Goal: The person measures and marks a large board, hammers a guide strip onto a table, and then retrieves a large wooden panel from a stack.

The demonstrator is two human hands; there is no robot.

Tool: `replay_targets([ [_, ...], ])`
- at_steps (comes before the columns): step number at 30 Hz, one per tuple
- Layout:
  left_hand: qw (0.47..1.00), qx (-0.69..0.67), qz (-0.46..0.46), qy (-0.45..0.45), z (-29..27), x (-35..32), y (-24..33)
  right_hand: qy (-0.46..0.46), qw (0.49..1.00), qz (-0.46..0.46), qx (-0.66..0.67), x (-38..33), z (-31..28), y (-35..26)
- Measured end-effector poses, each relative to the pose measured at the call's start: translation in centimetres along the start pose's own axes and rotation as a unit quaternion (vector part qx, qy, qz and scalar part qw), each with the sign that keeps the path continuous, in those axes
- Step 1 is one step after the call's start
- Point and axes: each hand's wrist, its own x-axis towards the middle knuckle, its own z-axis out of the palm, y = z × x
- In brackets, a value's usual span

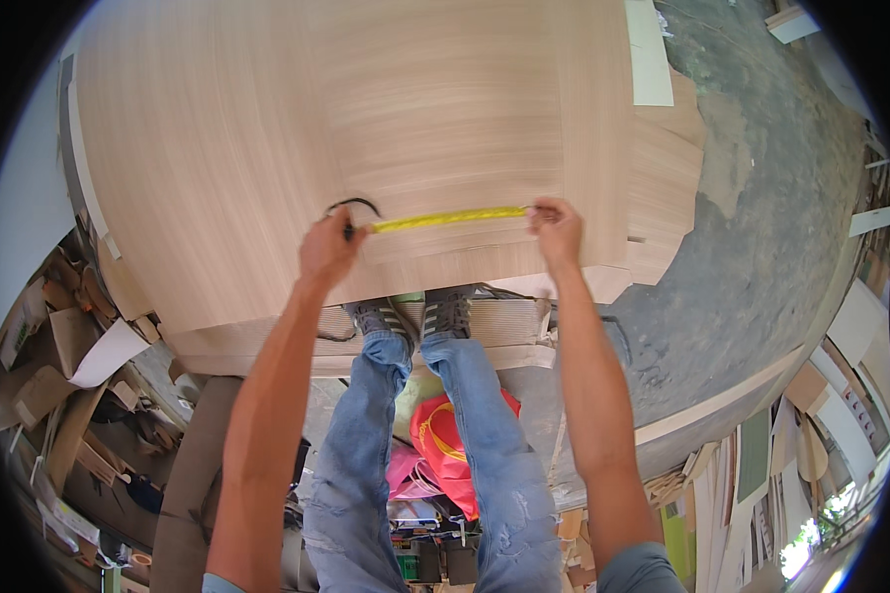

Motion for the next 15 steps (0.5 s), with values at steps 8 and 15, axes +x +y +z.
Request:
replay_targets([
  [8, 0.991, 0.089, -0.097, 0.032, -1.9, 2.1, -5.7, 0.186, 0.937, -0.047, -0.292, 3.9, -1.8, 0.7],
  [15, 0.992, 0.053, -0.109, 0.037, 0.0, 2.1, -6.4, 0.204, 0.911, -0.071, -0.352, 3.3, -1.0, 0.6],
])
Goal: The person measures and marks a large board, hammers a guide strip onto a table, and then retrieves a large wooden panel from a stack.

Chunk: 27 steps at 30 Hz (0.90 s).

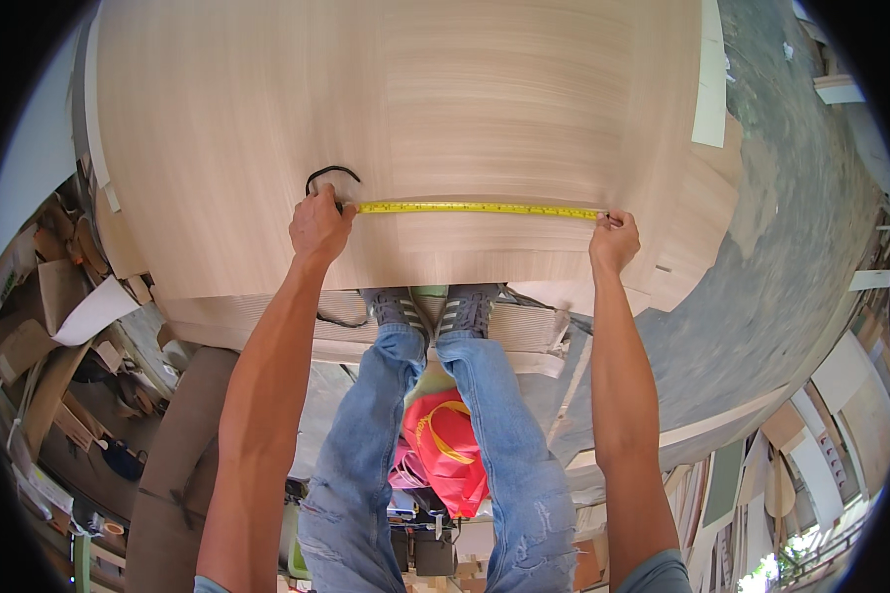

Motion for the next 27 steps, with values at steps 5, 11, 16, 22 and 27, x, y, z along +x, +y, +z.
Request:
replay_targets([
  [5, 1.000, -0.012, -0.025, -0.006, 0.5, -0.6, -1.2, -0.018, 1.000, -0.008, 0.004, -0.3, 0.2, -0.7],
  [11, 0.999, -0.043, 0.008, -0.017, 0.8, -0.6, 0.0, 0.001, 0.997, -0.013, 0.070, 0.3, -0.2, 1.1],
  [16, 0.981, -0.122, 0.147, -0.030, 2.6, -3.9, 0.2, 0.007, 0.952, 0.083, 0.295, -2.6, -0.8, 0.5],
  [22, 0.984, -0.160, 0.070, -0.031, 6.9, -12.6, 1.9, -0.132, 0.799, 0.300, 0.505, -14.2, -0.2, 1.7],
  [27, 0.955, -0.279, -0.088, -0.056, 10.1, -18.1, -2.8, -0.192, 0.705, 0.431, 0.529, -17.6, 2.7, -2.6],
])
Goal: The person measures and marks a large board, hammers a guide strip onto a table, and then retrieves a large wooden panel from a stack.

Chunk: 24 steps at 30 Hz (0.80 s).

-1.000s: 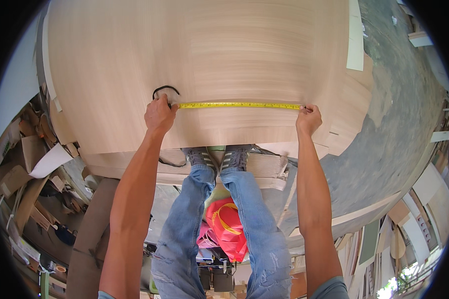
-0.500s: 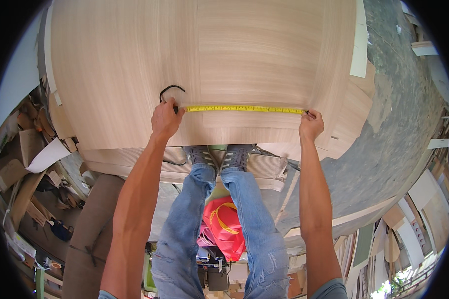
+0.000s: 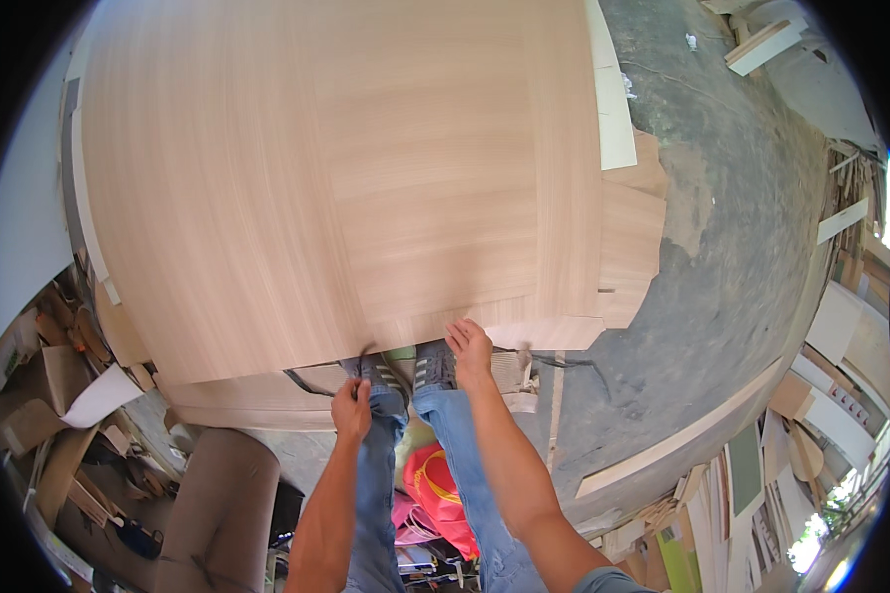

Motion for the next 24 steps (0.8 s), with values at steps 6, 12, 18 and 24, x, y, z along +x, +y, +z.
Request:
replay_targets([
  [6, 0.954, -0.228, -0.194, 0.005, -1.5, -1.2, -5.7, 0.002, 0.995, 0.017, 0.099, 1.5, 4.4, -1.6],
  [12, 0.832, -0.487, -0.259, -0.065, -5.1, 4.4, -9.2, -0.211, 0.967, -0.042, 0.139, -1.2, 12.1, -9.8],
  [18, 0.702, -0.657, -0.264, -0.077, -5.9, 9.5, -7.2, -0.196, 0.980, -0.030, -0.005, -1.5, 9.0, -10.2],
  [24, 0.685, -0.681, -0.258, -0.026, -6.2, 7.8, -5.7, 0.146, 0.979, -0.042, -0.134, -0.2, -3.8, -0.7],
])
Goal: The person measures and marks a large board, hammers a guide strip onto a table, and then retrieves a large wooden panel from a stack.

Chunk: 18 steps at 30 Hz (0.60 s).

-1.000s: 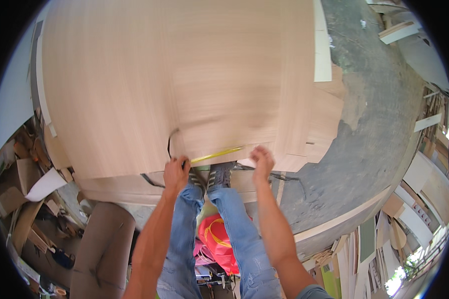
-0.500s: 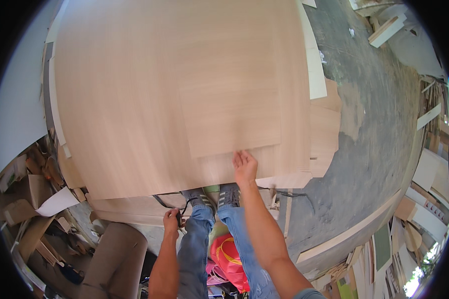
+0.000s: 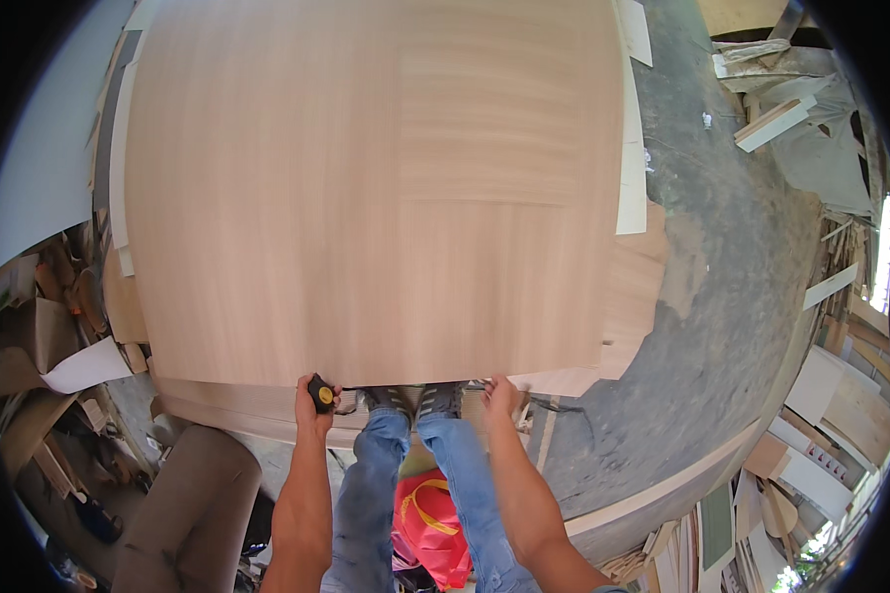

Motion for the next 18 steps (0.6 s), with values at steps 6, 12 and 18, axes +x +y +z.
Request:
replay_targets([
  [6, 0.997, 0.000, 0.042, -0.071, -1.2, -6.6, 0.9, -0.146, 0.953, 0.116, 0.239, -5.3, -2.7, 2.8],
  [12, 0.983, 0.008, 0.125, -0.137, 1.5, -15.4, 3.4, -0.324, 0.863, 0.057, 0.383, -14.0, 2.1, -4.4],
  [18, 0.926, 0.088, 0.225, -0.289, 7.4, -23.2, 8.1, -0.388, 0.878, -0.045, 0.278, -19.8, 1.6, -11.7],
])
